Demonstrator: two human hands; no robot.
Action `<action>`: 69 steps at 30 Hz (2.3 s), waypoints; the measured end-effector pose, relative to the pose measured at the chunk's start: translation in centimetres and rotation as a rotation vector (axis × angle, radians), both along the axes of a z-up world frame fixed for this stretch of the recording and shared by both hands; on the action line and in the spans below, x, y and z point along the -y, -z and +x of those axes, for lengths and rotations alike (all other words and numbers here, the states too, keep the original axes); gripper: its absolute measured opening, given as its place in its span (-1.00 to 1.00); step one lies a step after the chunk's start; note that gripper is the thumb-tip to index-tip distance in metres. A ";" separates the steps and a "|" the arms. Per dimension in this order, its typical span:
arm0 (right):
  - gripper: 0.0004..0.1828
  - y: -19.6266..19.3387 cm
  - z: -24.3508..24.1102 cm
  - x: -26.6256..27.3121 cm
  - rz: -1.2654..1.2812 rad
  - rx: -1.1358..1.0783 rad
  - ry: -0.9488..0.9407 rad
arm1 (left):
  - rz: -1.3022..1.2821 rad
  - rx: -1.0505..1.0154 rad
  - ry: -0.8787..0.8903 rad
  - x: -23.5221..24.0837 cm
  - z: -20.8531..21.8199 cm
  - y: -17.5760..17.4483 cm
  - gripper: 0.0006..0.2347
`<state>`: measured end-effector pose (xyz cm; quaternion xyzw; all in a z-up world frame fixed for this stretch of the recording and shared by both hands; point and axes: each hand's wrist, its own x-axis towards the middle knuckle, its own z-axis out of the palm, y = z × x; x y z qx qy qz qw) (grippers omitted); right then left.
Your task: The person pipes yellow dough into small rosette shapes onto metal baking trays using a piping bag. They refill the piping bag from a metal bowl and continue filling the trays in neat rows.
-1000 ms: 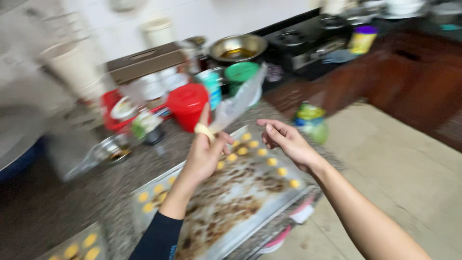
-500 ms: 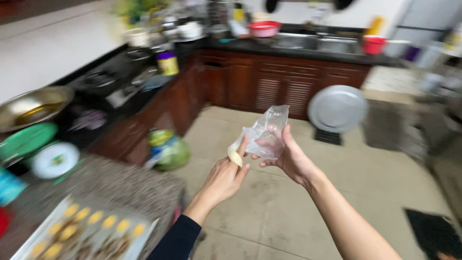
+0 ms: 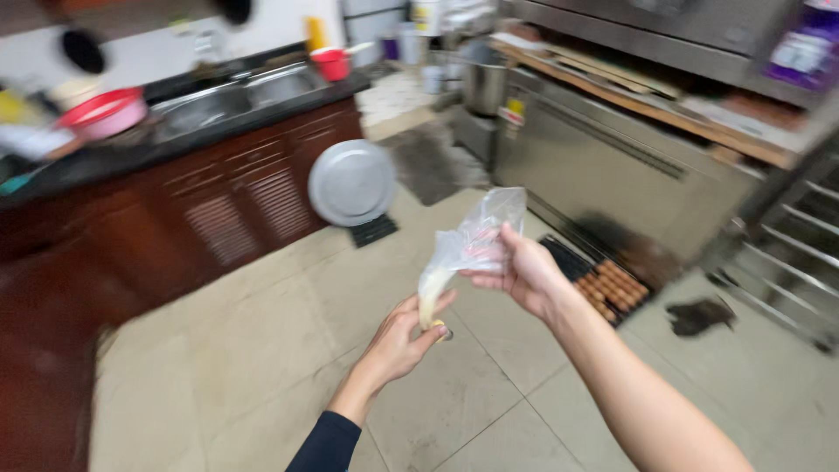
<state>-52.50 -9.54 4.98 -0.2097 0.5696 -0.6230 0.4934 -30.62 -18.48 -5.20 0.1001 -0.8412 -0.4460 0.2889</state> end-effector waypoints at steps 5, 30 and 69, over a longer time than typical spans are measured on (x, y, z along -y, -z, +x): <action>-0.40 -1.5 -4.5 -1.7 -0.001 -0.107 0.207 | -0.107 0.172 0.057 5.3 -7.5 1.7 -0.65; -0.37 4.3 -6.5 -37.1 0.026 0.139 1.389 | 0.238 -0.068 1.045 -30.9 -36.2 -3.8 -0.78; -0.14 8.7 11.7 -51.5 -1.349 -0.488 2.444 | 0.743 1.843 1.899 -61.4 -35.5 2.3 -0.66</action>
